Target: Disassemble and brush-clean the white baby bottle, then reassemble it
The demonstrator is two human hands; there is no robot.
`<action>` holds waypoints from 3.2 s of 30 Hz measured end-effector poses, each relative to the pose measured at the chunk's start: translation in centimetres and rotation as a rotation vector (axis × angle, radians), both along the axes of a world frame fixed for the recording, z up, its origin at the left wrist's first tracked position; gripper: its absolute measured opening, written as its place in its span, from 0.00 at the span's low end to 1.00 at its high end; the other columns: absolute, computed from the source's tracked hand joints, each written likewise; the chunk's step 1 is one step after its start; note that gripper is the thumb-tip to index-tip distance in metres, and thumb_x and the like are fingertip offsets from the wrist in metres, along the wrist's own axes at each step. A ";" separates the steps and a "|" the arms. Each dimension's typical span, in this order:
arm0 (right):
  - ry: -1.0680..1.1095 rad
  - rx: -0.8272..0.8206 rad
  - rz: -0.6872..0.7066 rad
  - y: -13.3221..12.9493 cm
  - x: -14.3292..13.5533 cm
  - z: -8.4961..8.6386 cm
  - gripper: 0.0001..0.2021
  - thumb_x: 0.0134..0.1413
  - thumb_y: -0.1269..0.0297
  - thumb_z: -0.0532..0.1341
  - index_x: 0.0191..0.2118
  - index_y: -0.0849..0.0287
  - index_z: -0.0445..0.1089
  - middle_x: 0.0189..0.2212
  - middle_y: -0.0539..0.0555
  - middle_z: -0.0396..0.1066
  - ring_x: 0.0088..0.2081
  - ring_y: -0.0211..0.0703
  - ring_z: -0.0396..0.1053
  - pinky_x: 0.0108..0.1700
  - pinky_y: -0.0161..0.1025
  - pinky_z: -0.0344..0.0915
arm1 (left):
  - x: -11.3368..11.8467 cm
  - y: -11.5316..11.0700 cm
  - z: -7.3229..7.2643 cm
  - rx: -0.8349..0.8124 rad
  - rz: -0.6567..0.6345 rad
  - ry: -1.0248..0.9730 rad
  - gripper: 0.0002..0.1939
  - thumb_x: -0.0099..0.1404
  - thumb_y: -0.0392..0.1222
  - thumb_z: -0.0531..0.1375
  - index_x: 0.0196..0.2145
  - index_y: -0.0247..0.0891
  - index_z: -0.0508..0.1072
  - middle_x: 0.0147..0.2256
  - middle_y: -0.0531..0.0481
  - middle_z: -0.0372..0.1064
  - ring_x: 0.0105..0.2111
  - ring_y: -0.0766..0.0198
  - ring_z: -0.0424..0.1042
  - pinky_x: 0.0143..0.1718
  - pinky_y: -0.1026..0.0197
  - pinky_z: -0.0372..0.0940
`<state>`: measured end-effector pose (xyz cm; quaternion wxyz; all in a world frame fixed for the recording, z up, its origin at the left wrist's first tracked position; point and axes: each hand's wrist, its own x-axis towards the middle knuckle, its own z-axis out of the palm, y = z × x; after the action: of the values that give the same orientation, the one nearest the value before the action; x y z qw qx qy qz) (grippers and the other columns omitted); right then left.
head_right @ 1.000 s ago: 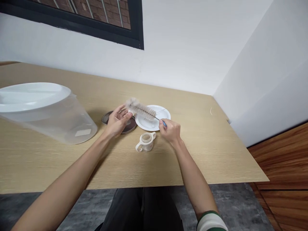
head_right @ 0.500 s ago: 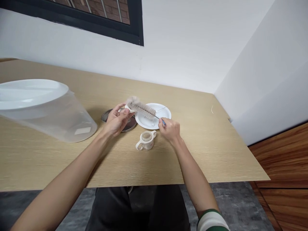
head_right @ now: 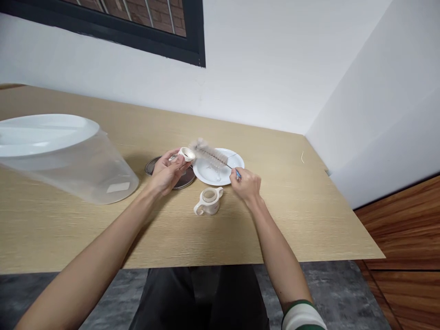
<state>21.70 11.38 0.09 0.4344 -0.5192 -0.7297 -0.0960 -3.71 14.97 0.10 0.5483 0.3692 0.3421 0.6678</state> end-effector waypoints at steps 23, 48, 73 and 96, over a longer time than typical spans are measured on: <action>0.024 0.048 -0.002 -0.3 -0.1 0.2 0.16 0.63 0.61 0.53 0.28 0.59 0.73 0.18 0.50 0.66 0.22 0.35 0.60 0.28 0.35 0.51 | -0.2 -0.5 1.0 0.012 -0.002 -0.060 0.24 0.52 0.49 0.74 0.40 0.42 0.68 0.40 0.51 0.77 0.43 0.62 0.79 0.51 0.59 0.72; -0.009 0.077 0.040 -0.5 -0.2 0.4 0.16 0.63 0.62 0.52 0.28 0.59 0.73 0.17 0.49 0.65 0.21 0.34 0.59 0.27 0.35 0.50 | -0.2 -0.4 0.7 0.006 -0.038 -0.031 0.24 0.53 0.45 0.74 0.43 0.40 0.69 0.36 0.51 0.77 0.38 0.66 0.79 0.52 0.59 0.72; 0.000 0.103 0.013 -0.2 -0.1 0.1 0.15 0.62 0.63 0.55 0.26 0.59 0.72 0.17 0.47 0.65 0.21 0.34 0.60 0.26 0.35 0.49 | 0.8 -1.1 0.2 0.129 -0.103 0.433 0.29 0.50 0.53 0.73 0.44 0.37 0.70 0.36 0.49 0.74 0.36 0.66 0.74 0.40 0.64 0.69; -0.002 0.134 0.080 -0.3 0.0 0.4 0.15 0.62 0.64 0.54 0.27 0.59 0.73 0.17 0.48 0.65 0.20 0.33 0.59 0.27 0.34 0.51 | 0.5 -1.3 1.1 0.135 0.049 0.138 0.37 0.41 0.40 0.77 0.48 0.38 0.68 0.47 0.42 0.75 0.43 0.60 0.78 0.48 0.58 0.74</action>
<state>21.72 11.12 0.48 0.4708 -0.4593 -0.7423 -0.1276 -3.23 13.68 1.17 0.4808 0.4420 0.3421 0.6755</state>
